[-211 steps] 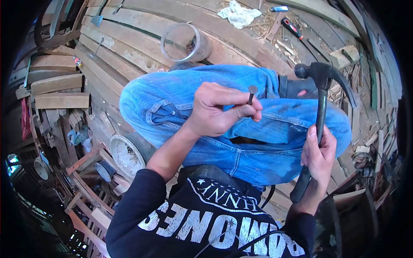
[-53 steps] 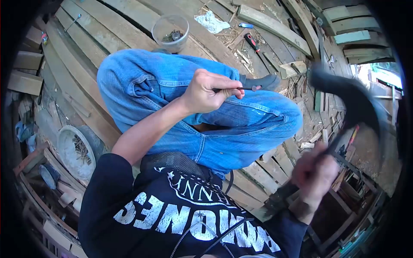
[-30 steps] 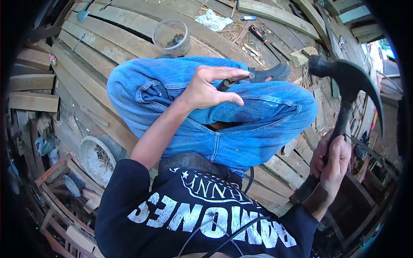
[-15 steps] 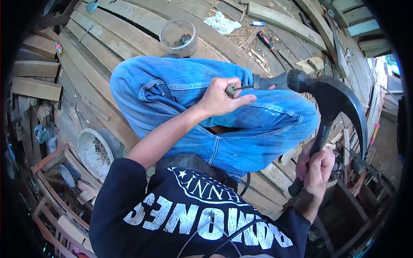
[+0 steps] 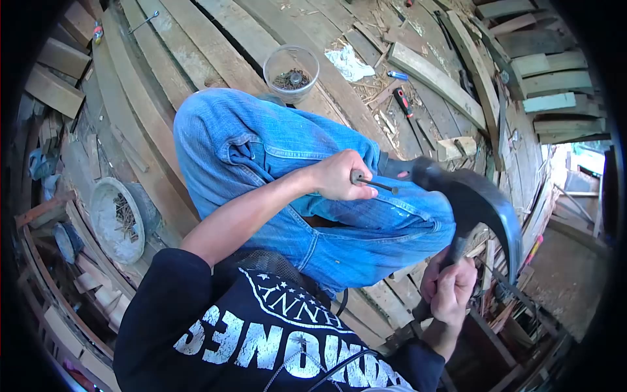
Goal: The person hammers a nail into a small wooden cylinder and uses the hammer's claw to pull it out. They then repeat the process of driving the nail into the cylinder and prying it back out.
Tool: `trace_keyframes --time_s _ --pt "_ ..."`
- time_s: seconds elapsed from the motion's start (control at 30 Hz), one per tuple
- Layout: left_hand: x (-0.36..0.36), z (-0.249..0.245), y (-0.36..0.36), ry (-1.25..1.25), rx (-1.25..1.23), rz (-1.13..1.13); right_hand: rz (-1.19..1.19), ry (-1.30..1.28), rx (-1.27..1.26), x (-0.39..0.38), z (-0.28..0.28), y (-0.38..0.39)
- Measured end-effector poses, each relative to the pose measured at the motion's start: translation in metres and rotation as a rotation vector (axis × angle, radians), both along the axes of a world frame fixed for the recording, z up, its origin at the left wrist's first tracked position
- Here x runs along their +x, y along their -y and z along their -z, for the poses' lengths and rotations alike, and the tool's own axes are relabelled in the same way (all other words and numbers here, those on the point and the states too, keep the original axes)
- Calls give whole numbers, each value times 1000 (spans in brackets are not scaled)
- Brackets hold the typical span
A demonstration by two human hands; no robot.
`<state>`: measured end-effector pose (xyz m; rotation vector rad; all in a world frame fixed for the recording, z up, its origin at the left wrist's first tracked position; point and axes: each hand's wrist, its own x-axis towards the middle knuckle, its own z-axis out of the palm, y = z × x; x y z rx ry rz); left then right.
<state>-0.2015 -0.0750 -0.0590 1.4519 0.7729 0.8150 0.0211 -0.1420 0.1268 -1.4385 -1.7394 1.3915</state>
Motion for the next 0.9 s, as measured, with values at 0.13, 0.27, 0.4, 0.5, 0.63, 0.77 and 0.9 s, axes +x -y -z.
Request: trace_keyframes --time_s 0.13,0.27,0.4,0.5,0.63,0.77,0.9 --pt "9 0 10 -23 142 -270 54 20 -176 -10 -9 0" --pt "24 -9 24 -48 254 -618 11 -3 -19 1 -2 3" --pt "32 -3 19 -57 222 -592 56 -36 -1 0 -1 7" --pt "26 0 14 1 195 -452 50 -7 54 0 2 7" --pt "9 -4 0 -43 96 -46 28 13 61 3 6 8" --pt "16 -2 0 -75 41 -181 85 137 -62 7 12 7" --pt "26 -11 16 -81 153 -489 257 -217 15 18 22 10"
